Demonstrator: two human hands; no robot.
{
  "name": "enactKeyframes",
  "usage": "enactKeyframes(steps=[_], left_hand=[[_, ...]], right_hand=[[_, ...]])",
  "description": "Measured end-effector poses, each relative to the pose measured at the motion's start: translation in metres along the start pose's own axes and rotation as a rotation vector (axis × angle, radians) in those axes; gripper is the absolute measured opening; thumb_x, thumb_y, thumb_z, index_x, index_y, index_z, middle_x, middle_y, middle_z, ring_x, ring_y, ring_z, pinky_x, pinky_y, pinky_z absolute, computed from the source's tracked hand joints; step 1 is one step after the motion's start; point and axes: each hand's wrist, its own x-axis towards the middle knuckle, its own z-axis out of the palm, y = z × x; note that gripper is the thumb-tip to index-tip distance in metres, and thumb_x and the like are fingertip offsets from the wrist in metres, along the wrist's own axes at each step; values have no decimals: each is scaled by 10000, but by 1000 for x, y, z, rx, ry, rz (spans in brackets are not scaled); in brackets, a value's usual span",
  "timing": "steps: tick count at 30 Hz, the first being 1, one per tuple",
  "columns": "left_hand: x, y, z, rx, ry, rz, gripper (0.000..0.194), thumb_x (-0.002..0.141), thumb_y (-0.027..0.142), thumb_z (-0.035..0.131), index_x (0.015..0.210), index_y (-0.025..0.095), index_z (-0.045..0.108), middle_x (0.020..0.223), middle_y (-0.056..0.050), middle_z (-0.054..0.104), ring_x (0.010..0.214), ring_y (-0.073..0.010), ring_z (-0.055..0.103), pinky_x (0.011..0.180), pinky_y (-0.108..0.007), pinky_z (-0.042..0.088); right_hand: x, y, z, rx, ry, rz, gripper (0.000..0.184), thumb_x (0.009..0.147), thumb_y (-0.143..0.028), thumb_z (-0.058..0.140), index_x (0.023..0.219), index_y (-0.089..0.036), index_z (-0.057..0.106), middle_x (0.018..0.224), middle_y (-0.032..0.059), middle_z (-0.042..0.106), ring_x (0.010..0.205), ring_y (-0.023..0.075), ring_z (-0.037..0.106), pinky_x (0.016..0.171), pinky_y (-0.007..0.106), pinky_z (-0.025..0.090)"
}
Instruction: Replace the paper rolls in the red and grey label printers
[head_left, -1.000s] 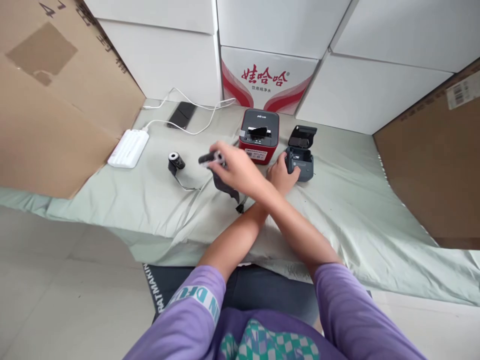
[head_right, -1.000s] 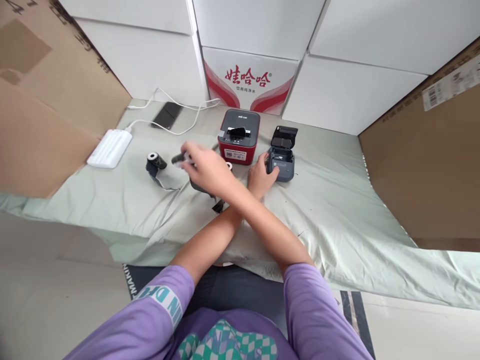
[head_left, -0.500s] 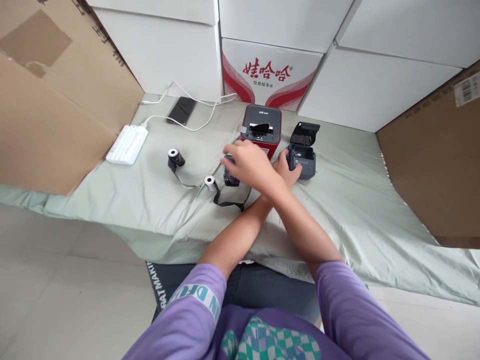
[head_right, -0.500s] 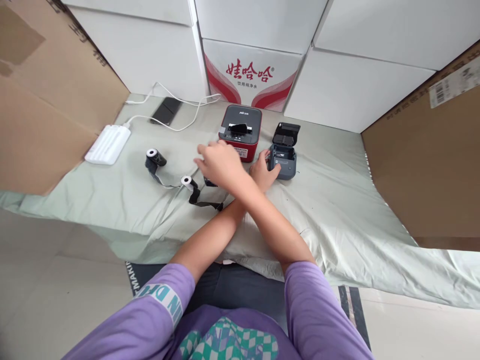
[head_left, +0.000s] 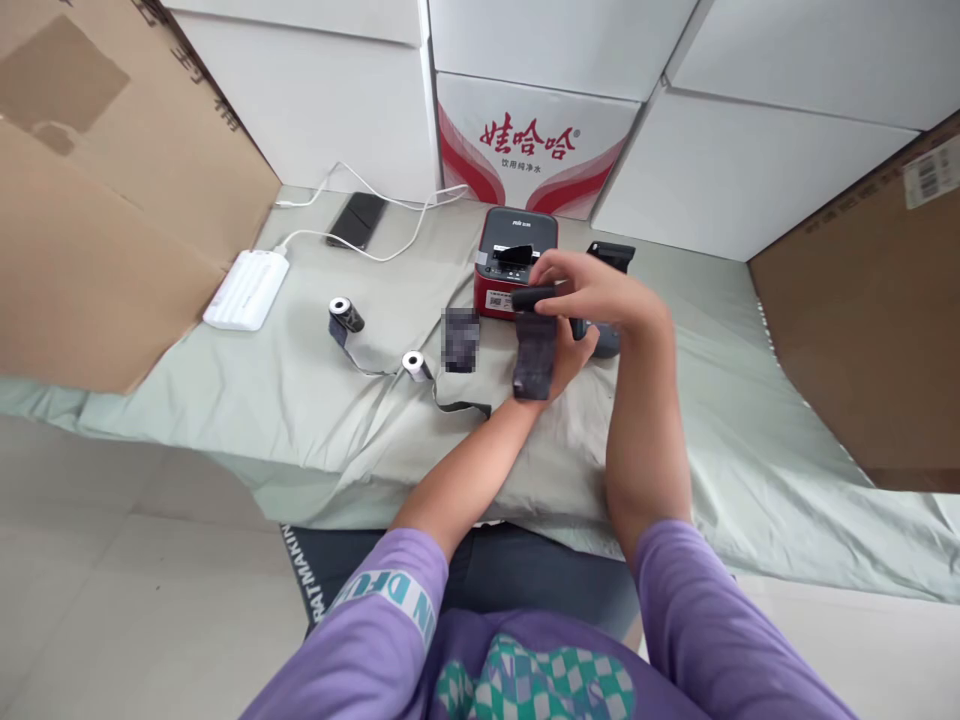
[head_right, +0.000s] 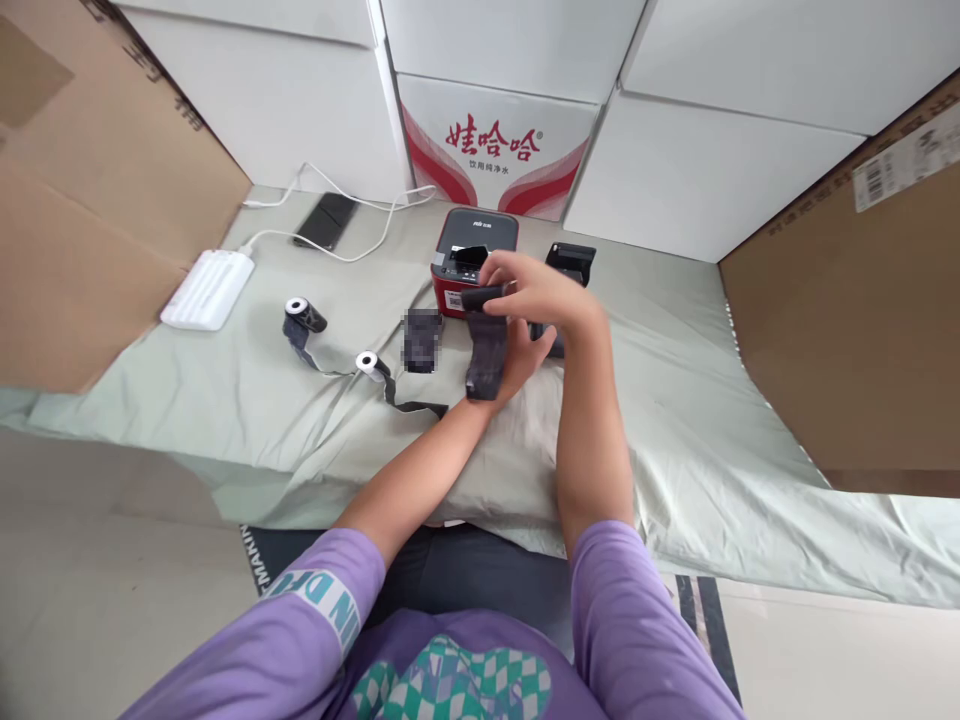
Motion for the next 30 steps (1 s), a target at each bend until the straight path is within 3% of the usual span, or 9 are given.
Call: enactKeyframes(steps=[2,5,7,10,15,24,30], left_hand=[[3,-3,2,50,-38,10,440,904,332,662,1302,150,624,1373,-157,665,1393,-334,544,1233,-447,367],[5,-8,1,52,-93,29,523,924,343,628,1413,176,544,1336,-138,699,1243,-322,660,1111,-451,488],[4,-10,-3,30,-104,54,599,911,270,625,1483,225,454,1407,-102,664,1274,-286,645,1093,-419,498],[0,-7,-7,10,-97,64,614,891,184,618,1474,255,440,1477,-75,616,1354,-244,590,1122,-382,469],[-2,-3,-4,-37,-54,27,485,957,223,552,1437,218,481,1476,-85,617,1375,-223,576,1168,-373,431],[0,-4,-3,-69,-46,16,453,967,199,504,1420,206,501,1457,-79,635,1363,-213,587,1160,-372,448],[0,-4,-4,-50,-56,11,465,963,205,525,1427,225,495,1457,-57,637,1359,-215,591,1161,-370,449]], right_hand=[[-12,14,-19,102,126,45,326,723,-312,776,1023,-271,658,958,29,704,892,229,640,737,355,553],[-25,41,-34,177,312,113,316,704,-282,791,968,-257,618,924,39,683,907,241,646,781,399,569],[-28,60,-38,185,416,155,297,700,-246,780,926,-246,586,939,48,681,949,250,655,835,426,569],[-25,86,-37,180,492,206,276,686,-207,746,883,-234,555,953,62,679,988,258,651,864,441,553],[-11,114,-28,155,442,298,261,615,-169,694,818,-228,540,855,45,659,924,246,626,805,392,521],[-5,121,-20,139,383,289,319,580,-129,662,853,-229,530,868,17,643,872,206,604,806,345,499],[2,131,-18,-136,349,284,232,575,-115,688,768,-219,612,850,33,639,869,220,586,875,391,501]])
